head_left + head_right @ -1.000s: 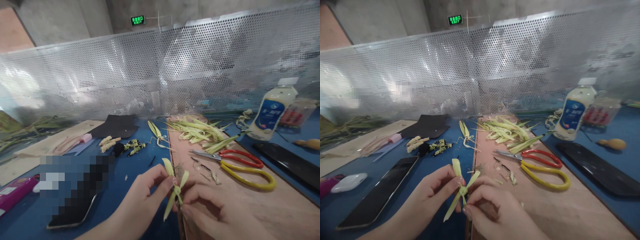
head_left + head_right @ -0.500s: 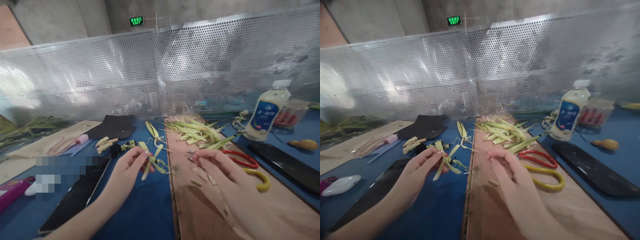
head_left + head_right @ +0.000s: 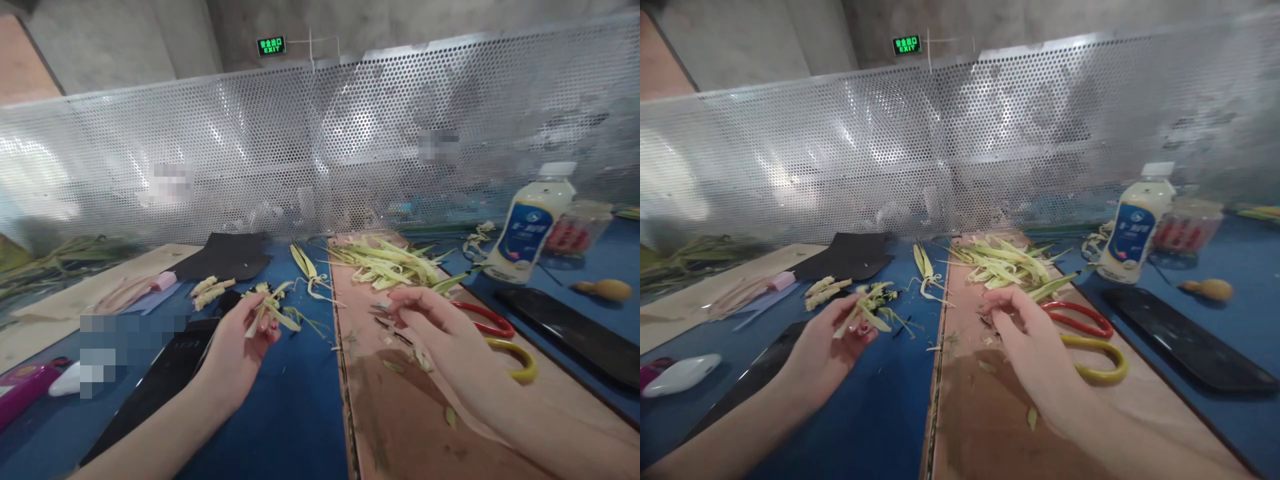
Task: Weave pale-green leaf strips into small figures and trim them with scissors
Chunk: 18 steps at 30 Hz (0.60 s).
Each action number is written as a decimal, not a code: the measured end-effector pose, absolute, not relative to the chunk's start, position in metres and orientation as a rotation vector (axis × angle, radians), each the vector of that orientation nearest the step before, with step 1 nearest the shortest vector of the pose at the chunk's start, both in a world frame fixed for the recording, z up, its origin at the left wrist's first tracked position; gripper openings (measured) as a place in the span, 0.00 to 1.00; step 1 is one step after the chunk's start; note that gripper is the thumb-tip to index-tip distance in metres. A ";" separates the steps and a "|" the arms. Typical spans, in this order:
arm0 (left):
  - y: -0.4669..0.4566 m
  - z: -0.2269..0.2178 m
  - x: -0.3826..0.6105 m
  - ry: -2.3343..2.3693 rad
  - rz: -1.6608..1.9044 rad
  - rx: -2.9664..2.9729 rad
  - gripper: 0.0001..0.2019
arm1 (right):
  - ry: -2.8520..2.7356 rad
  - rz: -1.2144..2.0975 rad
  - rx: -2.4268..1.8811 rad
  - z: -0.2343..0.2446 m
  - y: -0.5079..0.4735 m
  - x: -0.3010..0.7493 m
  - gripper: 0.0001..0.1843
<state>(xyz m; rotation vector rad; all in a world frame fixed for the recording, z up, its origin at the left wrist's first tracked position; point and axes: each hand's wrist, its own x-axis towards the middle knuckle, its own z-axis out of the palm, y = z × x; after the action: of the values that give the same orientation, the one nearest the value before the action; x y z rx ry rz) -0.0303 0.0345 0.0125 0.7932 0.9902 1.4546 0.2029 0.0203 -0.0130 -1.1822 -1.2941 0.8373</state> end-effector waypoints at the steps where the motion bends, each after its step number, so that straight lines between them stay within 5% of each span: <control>1: 0.031 0.015 -0.032 1.017 1.560 0.954 0.07 | -1.280 0.835 -1.169 -0.012 0.020 0.203 0.07; 5: 0.022 0.023 -0.043 1.333 1.752 2.035 0.03 | -1.282 0.842 -1.098 -0.015 0.020 0.204 0.06; 9: 0.029 0.020 -0.049 1.363 1.194 3.044 0.05 | -1.379 0.789 -1.158 -0.020 0.020 0.204 0.08; 14: 0.038 0.013 -0.045 1.402 0.434 3.213 0.12 | -1.538 0.636 -1.196 -0.020 0.018 0.203 0.07; 18: 0.033 0.011 -0.042 1.431 0.232 3.094 0.17 | -2.045 0.263 -1.065 -0.020 0.015 0.202 0.10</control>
<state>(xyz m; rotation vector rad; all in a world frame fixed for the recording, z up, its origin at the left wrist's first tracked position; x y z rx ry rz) -0.0417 0.0329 0.0112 3.0937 1.4312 0.2322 0.2022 0.0146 -0.0200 -1.0653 -2.0446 0.2627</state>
